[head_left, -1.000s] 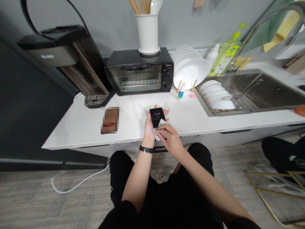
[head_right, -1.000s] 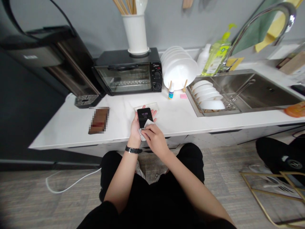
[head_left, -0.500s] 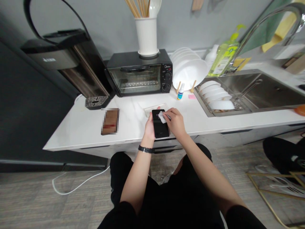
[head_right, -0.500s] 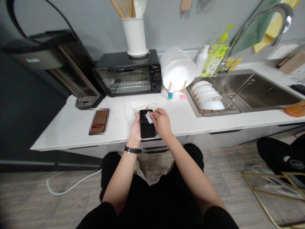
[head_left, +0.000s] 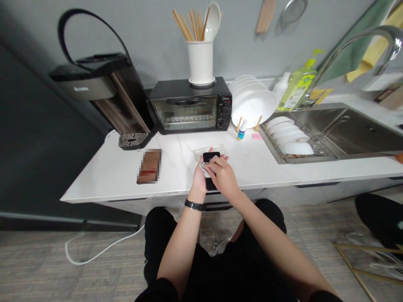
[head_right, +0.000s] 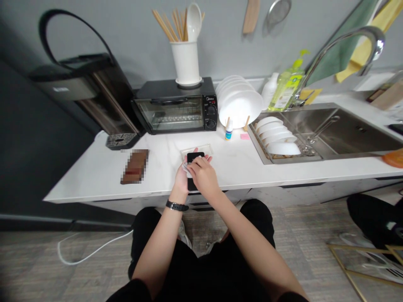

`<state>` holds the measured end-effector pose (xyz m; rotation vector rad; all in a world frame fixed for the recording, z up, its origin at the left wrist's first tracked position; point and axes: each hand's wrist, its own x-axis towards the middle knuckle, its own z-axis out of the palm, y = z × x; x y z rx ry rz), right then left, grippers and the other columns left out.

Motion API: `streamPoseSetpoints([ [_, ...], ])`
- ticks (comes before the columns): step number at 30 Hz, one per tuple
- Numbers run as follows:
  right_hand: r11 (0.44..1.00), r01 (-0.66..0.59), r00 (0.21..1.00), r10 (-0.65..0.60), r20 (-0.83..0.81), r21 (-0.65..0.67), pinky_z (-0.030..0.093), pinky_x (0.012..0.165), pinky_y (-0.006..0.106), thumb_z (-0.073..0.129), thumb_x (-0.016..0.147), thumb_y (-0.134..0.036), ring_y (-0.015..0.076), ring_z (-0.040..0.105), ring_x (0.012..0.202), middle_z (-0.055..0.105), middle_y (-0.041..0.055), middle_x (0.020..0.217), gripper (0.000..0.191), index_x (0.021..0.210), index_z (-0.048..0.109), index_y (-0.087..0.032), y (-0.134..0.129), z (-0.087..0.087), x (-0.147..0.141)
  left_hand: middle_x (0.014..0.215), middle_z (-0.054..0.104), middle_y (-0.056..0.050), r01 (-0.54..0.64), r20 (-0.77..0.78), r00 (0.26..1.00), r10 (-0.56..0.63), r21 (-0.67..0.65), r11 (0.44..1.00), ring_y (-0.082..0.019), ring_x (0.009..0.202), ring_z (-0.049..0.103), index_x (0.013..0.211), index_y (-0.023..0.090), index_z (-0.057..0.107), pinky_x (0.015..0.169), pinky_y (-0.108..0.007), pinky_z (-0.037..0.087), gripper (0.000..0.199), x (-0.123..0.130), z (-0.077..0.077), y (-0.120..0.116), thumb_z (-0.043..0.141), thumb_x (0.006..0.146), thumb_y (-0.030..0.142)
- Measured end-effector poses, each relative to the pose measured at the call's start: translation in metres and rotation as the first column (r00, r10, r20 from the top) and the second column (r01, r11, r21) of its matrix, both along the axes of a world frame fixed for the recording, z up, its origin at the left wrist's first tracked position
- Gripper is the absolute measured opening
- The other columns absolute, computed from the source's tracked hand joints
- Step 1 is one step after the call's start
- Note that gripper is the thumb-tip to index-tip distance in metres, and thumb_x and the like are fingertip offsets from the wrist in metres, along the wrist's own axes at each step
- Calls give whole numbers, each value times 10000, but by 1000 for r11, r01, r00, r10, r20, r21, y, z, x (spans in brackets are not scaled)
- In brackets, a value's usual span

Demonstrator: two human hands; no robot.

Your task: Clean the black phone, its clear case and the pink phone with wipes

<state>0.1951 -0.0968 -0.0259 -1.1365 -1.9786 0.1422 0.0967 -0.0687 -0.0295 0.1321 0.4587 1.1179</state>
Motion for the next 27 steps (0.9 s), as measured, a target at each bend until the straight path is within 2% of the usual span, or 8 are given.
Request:
streamPoseSetpoints([
  [5,996,-88,996,87,-31,-19,565,818,414,540,1076,-230,249,627,927,688,92,987,234,1051,773,-237,-50,-9,11,1486,659,-132,-16,-25,1000,17,45,999,-291,1456,573,1593,360,497,1141,-505,501,545,-4,3,-6,358,1104,555],
  [9,999,-42,996,41,-76,-10,563,808,426,568,1062,-225,258,623,929,698,91,981,200,1071,768,-238,-64,-14,27,1477,662,-136,-20,-17,1000,21,91,996,-305,1451,575,1585,353,506,1083,-493,545,538,-3,1,-8,354,1107,549],
  [13,998,67,992,-66,-103,2,556,825,458,574,1059,-241,278,621,936,708,93,963,200,1077,774,-250,-47,-14,38,1445,682,-138,33,0,999,-33,87,996,-314,1389,630,1568,356,530,1015,-476,592,528,-3,-1,-6,366,1104,546],
  [16,993,120,988,-117,-97,21,548,834,463,570,1058,-245,286,614,940,714,98,965,208,1066,778,-237,-21,-11,42,1391,714,-130,63,12,998,-64,45,997,-298,1297,692,1541,335,566,1036,-497,597,516,-4,0,-3,376,1104,533],
  [20,982,184,981,-182,-71,32,530,845,453,572,1050,-238,289,596,938,713,111,971,218,1008,784,-211,13,-6,38,1237,775,-112,51,16,999,-52,22,998,-258,1158,756,1527,254,587,1086,-480,584,505,-3,2,0,374,1118,461],
  [23,981,195,979,-193,-67,20,518,840,438,559,1048,-224,281,591,920,696,111,950,239,973,785,-207,31,-1,29,1208,784,-107,65,9,998,-65,-6,998,-262,1140,764,1503,216,611,1091,-451,588,497,-3,0,3,412,1108,445],
  [27,992,126,989,-125,-81,1,521,885,417,562,1047,-202,267,619,958,694,99,976,229,968,777,-210,40,6,13,1203,782,-142,75,-7,997,-76,-80,994,-304,1165,756,1453,155,642,1093,-421,584,487,-4,-3,6,488,1083,431],
])
